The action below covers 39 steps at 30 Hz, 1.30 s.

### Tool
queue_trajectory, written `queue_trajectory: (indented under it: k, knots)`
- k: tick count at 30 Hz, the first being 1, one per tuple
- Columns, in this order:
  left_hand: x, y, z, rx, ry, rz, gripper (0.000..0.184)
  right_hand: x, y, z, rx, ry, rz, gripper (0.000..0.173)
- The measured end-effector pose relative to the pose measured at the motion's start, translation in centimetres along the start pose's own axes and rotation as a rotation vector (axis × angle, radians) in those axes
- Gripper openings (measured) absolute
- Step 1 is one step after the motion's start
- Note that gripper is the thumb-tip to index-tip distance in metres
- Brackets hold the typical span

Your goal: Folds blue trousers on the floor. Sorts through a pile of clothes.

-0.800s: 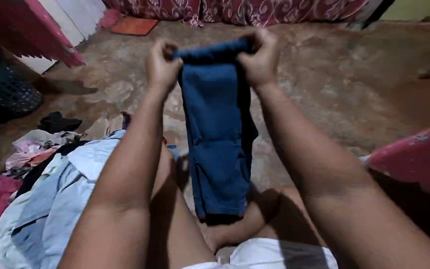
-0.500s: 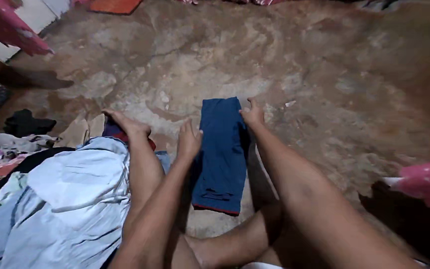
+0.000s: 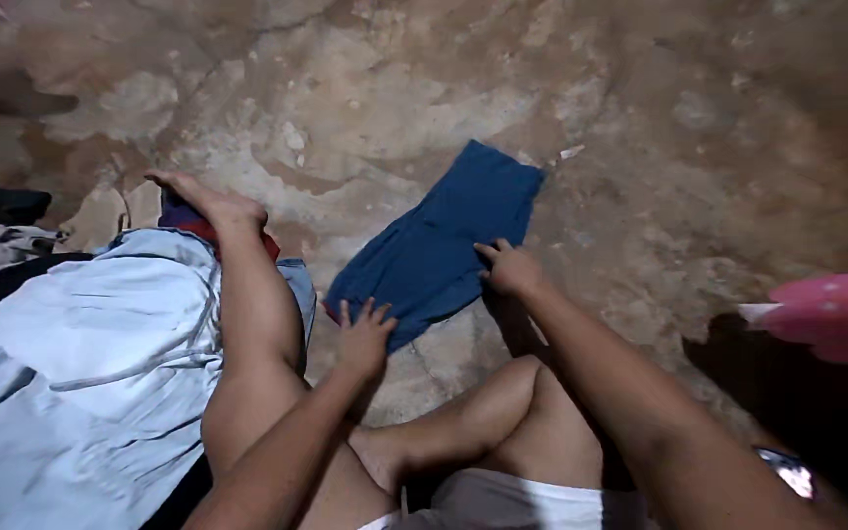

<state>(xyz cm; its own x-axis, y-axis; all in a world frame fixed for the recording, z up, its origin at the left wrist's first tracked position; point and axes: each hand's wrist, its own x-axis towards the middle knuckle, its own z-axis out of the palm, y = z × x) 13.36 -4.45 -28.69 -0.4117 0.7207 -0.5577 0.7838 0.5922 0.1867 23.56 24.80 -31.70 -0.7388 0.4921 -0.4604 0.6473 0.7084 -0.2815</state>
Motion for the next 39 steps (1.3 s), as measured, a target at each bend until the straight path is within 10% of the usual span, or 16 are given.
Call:
queue_trajectory:
  k: [4,8,20,26,35,39]
  knots:
    - [0.6,-5.4,-2.6,-0.076,-0.003,-0.125,0.033,-4.6,-0.7,-1.8,0.251,-0.166,0.07,0.049]
    - [1.2,-8.0,-3.2,-0.416,0.244,-0.134,0.026,-6.0,0.7,-3.4,0.408,0.086,0.073,0.044]
    - [5.8,-9.1,-2.7,-0.537,0.504,-0.321,0.063,1.7,3.9,-0.1,0.223,0.558,-0.11,0.033]
    - [6.6,-8.9,-2.4,-0.538,0.616,-0.175,0.03,4.2,3.4,1.0,0.08,0.504,-0.227,0.043]
    - [5.8,-8.8,-1.9,-0.848,0.463,-0.339,0.058,4.2,3.4,0.9,0.098,0.508,-0.278,0.034]
    - [5.2,-7.6,-2.5,-0.861,0.704,-0.3,0.042,3.9,3.7,1.0,0.131,0.617,-0.317,0.036]
